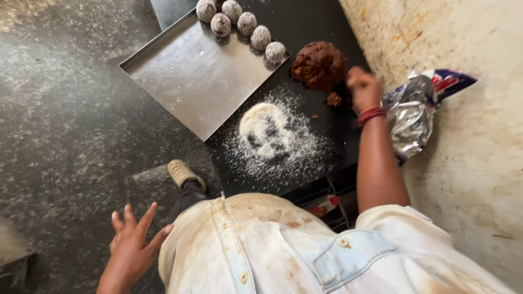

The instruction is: The person rolls small portions of dark dough into balls between their palms, coats each ball in a pile of white powder, and places the finished balls on a metal tray. The process is repeated multiple times throughout the clip.

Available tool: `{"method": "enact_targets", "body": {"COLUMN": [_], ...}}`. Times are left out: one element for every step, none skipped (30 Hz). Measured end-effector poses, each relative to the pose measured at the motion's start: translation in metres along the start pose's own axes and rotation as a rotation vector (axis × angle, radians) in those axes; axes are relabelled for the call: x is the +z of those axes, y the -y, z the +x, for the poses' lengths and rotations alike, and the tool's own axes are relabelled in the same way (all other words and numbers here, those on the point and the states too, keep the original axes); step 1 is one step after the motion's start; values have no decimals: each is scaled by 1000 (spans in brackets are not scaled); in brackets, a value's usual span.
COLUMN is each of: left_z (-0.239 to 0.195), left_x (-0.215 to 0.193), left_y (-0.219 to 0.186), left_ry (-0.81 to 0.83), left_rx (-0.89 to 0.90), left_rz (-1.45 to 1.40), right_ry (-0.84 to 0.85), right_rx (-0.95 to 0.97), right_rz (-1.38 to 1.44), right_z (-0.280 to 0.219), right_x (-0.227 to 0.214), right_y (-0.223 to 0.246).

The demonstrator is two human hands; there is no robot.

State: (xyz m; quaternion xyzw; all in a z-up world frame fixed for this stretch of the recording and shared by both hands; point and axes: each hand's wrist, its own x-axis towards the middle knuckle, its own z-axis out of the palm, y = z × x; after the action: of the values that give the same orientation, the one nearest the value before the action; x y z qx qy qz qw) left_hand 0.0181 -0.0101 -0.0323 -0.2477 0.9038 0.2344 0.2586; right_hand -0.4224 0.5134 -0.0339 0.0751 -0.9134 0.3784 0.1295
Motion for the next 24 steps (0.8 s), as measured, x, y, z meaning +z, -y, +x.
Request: {"method": "enact_targets", "body": {"left_z": [0,3,5,5,5,5,4,5,4,6,7,9,11,8,5,1,-2,-4,-6,-7,-7,-9,-11,-12], "left_x": [-6,-11,-17,-23,-28,-30,-30,-30,-28,-26,-24,-20,-16,-17,-18,-16,-15,-16,-17,-17,-16,-15,-14,-13], "left_y": [2,0,-2,-2,-3,-6,-10,-14,-18,-24,-29,-35,-41,-40,-37,-37,-36,-35,-34,-36,-37,-37,-37,-37], "left_ry": [-11,-27,-43,-63,-84,-101,-120,-136,-153,-138,-123,-114,-95,-77,-58,-42,-25,-12,-3,5,13,2,-9,-19], "left_rx": [-1,1,4,16,27,41,71,104,137,136,135,133,149,152,154,134,114,100,61,24,-12,2,17,33], "left_rz": [12,18,23,9,-6,-23,-37,-50,-63,-55,-47,-47,-35,-14,7,-13,-33,-50,-39,-32,-25,-26,-27,-27], "right_ry": [7,-65,-133,-194,-212,-228,-243,-151,-59,78,215,156,96,46,43,35,23,5,-15,-35,-48,-55,-61,-62], "right_rx": [147,-8,-164,-318,-281,-243,-205,-198,-191,-254,-313,-235,-156,-74,63,210,363,451,540,627,692,763,835,843], "right_rz": [105,92,79,71,103,130,157,175,194,-14,-222,-153,-82,3,413,813,1210,1415,1620,1822,1826,1831,1834,1827], "right_z": [0,4,4,-2,-12,-27,-45,-64,-82,-93,-102,-102,-97,-92,-83,-76,-69,-62,-56,-51,-48,-48,-48,-49], "right_x": [-7,-17,-24,-24,-20,-12,0,14,25,33,38,38,36,38,37,30,25,18,12,6,-1,-2,-1,0], "right_y": [8,17,28,39,50,59,67,72,75,75,73,69,64,62,60,56,54,53,55,58,62,69,76,82]}}
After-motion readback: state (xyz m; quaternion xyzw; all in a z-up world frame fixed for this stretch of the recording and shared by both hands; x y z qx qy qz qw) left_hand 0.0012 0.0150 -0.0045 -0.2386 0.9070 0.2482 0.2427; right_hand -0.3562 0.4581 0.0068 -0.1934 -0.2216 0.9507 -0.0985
